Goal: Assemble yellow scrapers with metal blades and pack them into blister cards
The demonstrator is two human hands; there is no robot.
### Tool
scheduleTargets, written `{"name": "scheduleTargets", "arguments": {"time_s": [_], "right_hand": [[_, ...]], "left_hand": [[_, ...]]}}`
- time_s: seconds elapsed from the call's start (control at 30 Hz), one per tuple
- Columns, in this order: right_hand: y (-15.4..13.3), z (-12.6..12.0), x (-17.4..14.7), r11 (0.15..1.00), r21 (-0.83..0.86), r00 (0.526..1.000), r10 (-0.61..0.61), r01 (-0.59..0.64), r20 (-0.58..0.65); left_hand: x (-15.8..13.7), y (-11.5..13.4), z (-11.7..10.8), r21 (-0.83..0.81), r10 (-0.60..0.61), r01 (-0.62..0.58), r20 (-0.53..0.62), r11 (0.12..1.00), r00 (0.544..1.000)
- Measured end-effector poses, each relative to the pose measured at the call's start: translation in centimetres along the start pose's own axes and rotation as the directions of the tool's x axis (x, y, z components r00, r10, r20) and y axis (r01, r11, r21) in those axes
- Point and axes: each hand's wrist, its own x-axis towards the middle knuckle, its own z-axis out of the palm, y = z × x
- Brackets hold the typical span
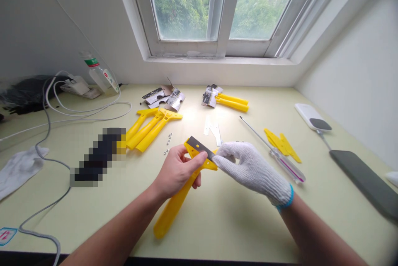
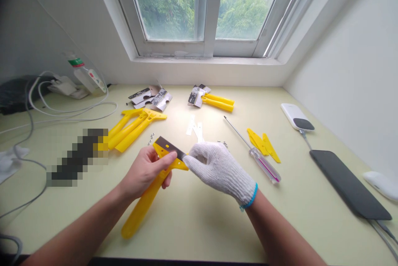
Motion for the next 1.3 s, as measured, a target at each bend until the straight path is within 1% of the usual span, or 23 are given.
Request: {"name": "scheduleTargets", "arguments": {"time_s": [0.1,0.2,0.3,0.37,0.43,0.5,0.57,0.6,0.67,0.7,0.77,0.83,0.93,1.07,1.1,1.13,1.17,1.2,1.23,1.27,1.3], "right_hand": [[0.0,0.0,0.1,1.000,0.001,1.000,0.007,-0.007,0.016],[0.3,-0.1,0.1,0.999,0.049,0.999,0.017,-0.019,0.039],[0.7,-0.4,0.2,0.986,0.148,0.997,0.074,-0.072,-0.013],[0.8,-0.7,0.3,0.982,0.166,0.993,0.103,-0.092,-0.058],[1.0,-1.2,0.3,0.990,0.108,0.991,0.096,-0.085,-0.097],[1.4,-1.7,0.3,0.997,0.006,0.986,0.071,-0.071,-0.153],[2.3,-2.1,0.3,0.994,-0.085,0.979,0.051,-0.069,-0.199],[2.8,-2.2,0.3,0.990,-0.130,0.980,0.035,-0.061,-0.198],[3.7,-2.1,0.4,0.975,-0.222,0.993,-0.023,-0.004,-0.118],[4.1,-1.9,0.5,0.961,-0.271,0.997,-0.060,0.046,-0.043],[4.4,-1.4,0.7,0.919,-0.366,0.987,-0.117,0.148,0.106],[4.3,-0.9,0.8,0.874,-0.448,0.976,-0.116,0.189,0.185],[3.8,-0.2,0.9,0.816,-0.546,0.977,-0.100,0.188,0.188],[3.6,0.0,1.1,0.763,-0.611,0.977,-0.135,0.209,0.166],[3.7,-0.1,1.2,0.772,-0.602,0.979,-0.148,0.205,0.142],[3.9,-0.2,1.2,0.799,-0.572,0.983,-0.160,0.185,0.094],[4.0,-0.3,1.2,0.844,-0.515,0.987,-0.161,0.147,0.017],[4.2,-0.5,1.2,0.901,-0.424,0.988,-0.136,0.092,-0.075],[4.3,-0.8,1.1,0.954,-0.298,0.982,-0.082,0.029,-0.167],[4.4,-1.0,1.0,0.989,-0.145,0.971,-0.006,-0.030,-0.241],[4.4,-1.2,0.9,0.997,0.014,0.956,0.079,-0.078,-0.283]], "left_hand": [[0.1,-0.2,-0.1,-0.033,-0.003,0.002,-0.013,0.999,1.000],[0.2,-0.3,-0.2,-0.075,-0.022,0.019,-0.031,0.997,0.999],[0.2,-0.3,-0.1,-0.101,-0.044,0.037,-0.060,0.994,0.997],[0.2,-0.3,-0.2,-0.115,-0.047,0.036,-0.088,0.993,0.995],[0.2,-0.1,-0.3,-0.124,-0.040,0.025,-0.119,0.992,0.992],[0.3,0.3,-0.7,-0.132,-0.024,0.003,-0.156,0.991,0.988],[0.5,0.7,-1.3,-0.145,0.006,-0.038,-0.212,0.989,0.977],[0.6,0.8,-1.6,-0.153,0.024,-0.063,-0.244,0.986,0.970],[0.9,1.0,-2.3,-0.164,0.049,-0.100,-0.288,0.981,0.956],[1.0,1.0,-2.5,-0.170,0.051,-0.105,-0.298,0.980,0.953],[1.1,0.9,-2.7,-0.188,0.040,-0.099,-0.296,0.977,0.954],[1.1,0.7,-2.5,-0.204,0.022,-0.081,-0.279,0.976,0.960],[1.1,0.4,-2.0,-0.214,-0.001,-0.055,-0.249,0.975,0.968],[1.0,0.0,-1.8,-0.211,-0.017,-0.032,-0.229,0.977,0.973],[1.0,0.0,-1.8,-0.209,-0.019,-0.028,-0.221,0.978,0.975],[1.0,-0.1,-1.8,-0.207,-0.022,-0.023,-0.212,0.978,0.977],[1.0,-0.1,-1.8,-0.205,-0.026,-0.017,-0.203,0.979,0.979],[1.0,-0.2,-1.7,-0.204,-0.030,-0.011,-0.194,0.979,0.981],[0.9,-0.3,-1.7,-0.204,-0.031,-0.007,-0.186,0.979,0.982],[0.9,-0.3,-1.6,-0.207,-0.031,-0.006,-0.179,0.978,0.983],[0.9,-0.4,-1.5,-0.213,-0.030,-0.007,-0.170,0.977,0.985]]}}
